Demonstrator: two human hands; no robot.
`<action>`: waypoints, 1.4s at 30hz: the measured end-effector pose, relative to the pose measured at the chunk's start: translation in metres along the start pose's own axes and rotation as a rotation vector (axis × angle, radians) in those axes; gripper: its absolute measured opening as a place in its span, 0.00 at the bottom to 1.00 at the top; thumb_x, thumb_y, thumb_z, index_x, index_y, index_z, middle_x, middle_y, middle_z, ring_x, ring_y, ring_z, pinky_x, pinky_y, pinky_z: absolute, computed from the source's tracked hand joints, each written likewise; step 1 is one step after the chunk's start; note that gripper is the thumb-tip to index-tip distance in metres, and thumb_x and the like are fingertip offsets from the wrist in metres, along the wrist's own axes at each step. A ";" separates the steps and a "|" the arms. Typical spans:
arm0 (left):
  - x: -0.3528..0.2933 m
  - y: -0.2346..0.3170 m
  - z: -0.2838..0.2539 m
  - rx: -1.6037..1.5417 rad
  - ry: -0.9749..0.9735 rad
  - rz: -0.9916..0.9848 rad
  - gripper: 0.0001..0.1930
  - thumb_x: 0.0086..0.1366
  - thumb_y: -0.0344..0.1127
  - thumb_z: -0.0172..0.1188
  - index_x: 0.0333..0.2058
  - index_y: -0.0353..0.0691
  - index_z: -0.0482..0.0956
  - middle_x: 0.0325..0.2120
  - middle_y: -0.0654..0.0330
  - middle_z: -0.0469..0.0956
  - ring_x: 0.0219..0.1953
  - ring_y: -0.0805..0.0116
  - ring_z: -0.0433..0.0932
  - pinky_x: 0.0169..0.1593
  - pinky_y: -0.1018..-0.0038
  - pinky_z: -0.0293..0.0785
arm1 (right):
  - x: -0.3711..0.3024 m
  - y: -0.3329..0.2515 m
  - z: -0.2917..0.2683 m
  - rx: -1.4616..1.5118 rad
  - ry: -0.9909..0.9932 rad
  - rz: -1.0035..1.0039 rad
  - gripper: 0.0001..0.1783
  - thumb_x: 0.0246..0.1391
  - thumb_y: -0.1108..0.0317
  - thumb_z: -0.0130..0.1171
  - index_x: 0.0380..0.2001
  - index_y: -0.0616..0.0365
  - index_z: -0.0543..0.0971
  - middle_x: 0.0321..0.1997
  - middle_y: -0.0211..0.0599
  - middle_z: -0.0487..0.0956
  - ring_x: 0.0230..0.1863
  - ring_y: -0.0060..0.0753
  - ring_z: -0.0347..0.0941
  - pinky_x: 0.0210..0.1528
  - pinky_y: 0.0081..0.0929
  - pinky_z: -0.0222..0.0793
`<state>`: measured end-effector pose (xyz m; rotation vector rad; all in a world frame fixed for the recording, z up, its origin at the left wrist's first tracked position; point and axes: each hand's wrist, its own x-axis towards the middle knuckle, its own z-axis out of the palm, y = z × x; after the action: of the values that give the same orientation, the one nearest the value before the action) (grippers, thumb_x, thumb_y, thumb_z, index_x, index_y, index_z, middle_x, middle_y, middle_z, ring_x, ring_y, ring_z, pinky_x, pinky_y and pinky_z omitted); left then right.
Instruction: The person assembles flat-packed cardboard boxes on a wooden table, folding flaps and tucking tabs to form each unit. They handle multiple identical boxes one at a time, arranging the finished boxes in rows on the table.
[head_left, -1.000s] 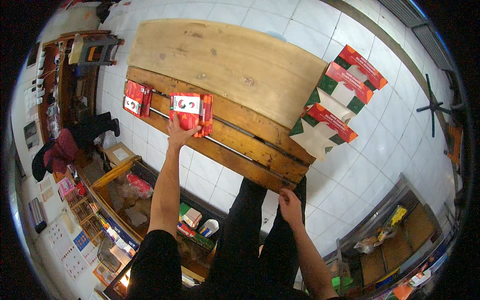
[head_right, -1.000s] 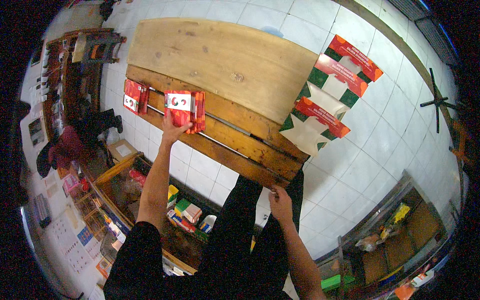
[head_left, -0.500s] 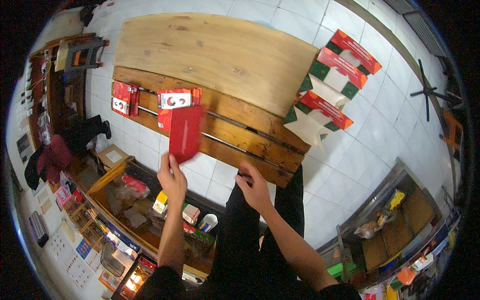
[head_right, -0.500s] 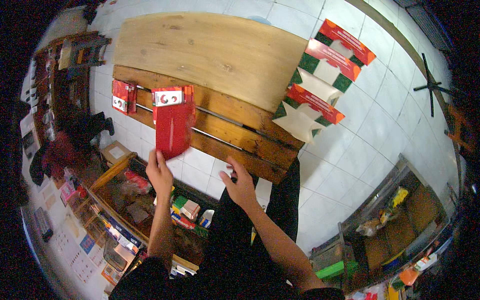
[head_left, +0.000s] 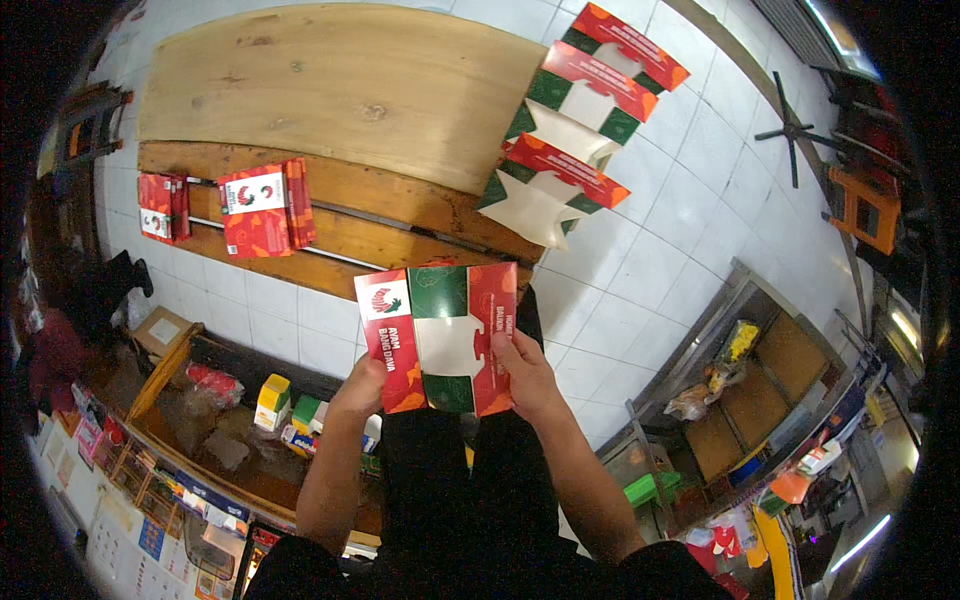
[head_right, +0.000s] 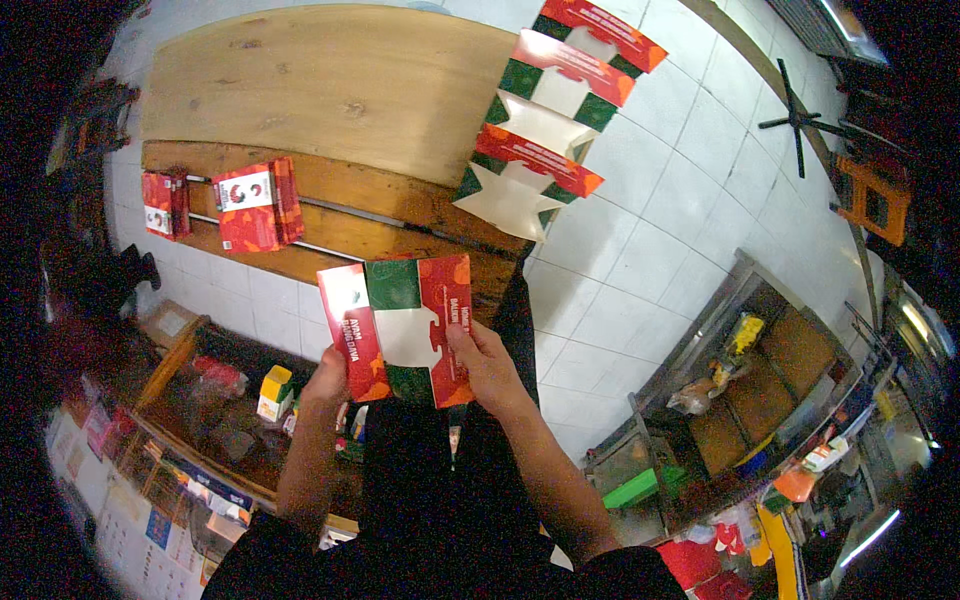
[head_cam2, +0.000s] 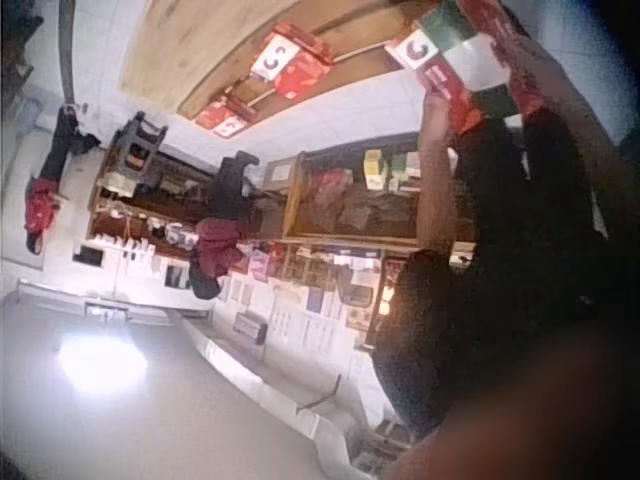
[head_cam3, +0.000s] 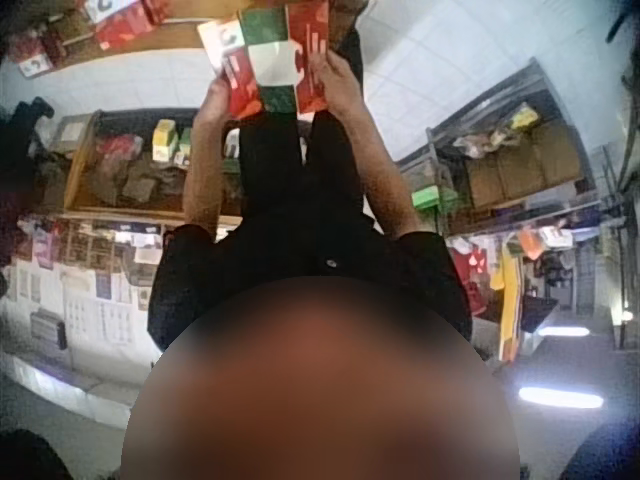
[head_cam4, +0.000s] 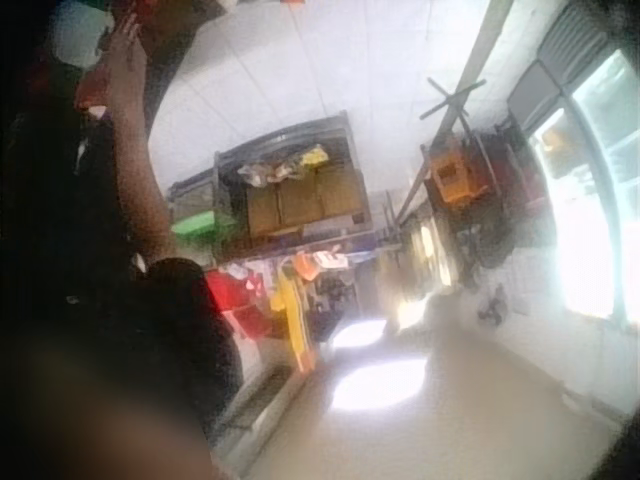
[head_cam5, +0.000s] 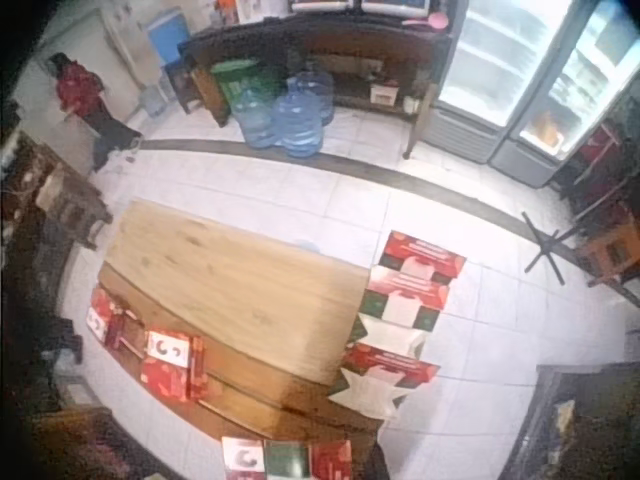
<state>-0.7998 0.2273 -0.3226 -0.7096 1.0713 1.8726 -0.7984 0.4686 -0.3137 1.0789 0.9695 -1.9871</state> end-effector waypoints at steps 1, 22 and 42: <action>0.007 0.002 0.007 0.182 0.127 0.031 0.38 0.65 0.55 0.60 0.64 0.36 0.61 0.54 0.51 0.75 0.54 0.59 0.78 0.56 0.59 0.76 | -0.007 -0.006 -0.006 -0.117 -0.013 -0.074 0.17 0.71 0.58 0.50 0.48 0.62 0.77 0.35 0.23 0.78 0.35 0.15 0.70 0.38 0.20 0.67; 0.110 -0.106 0.005 0.104 0.396 -0.108 0.21 0.67 0.28 0.62 0.57 0.41 0.70 0.48 0.60 0.78 0.48 0.67 0.79 0.49 0.68 0.79 | 0.036 -0.054 -0.067 -1.339 0.392 -0.629 0.09 0.58 0.66 0.62 0.35 0.63 0.80 0.34 0.44 0.81 0.36 0.46 0.78 0.39 0.40 0.72; 0.123 0.122 -0.266 1.342 1.055 0.227 0.67 0.42 0.61 0.79 0.70 0.28 0.48 0.68 0.28 0.50 0.72 0.34 0.47 0.71 0.48 0.52 | -0.050 0.019 -0.113 -1.031 0.476 -0.479 0.31 0.56 0.79 0.58 0.64 0.61 0.67 0.62 0.48 0.70 0.55 0.40 0.74 0.56 0.35 0.71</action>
<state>-0.9490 0.0073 -0.4966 -0.6831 2.6869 0.4120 -0.7177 0.5645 -0.3190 0.7261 2.3209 -1.1742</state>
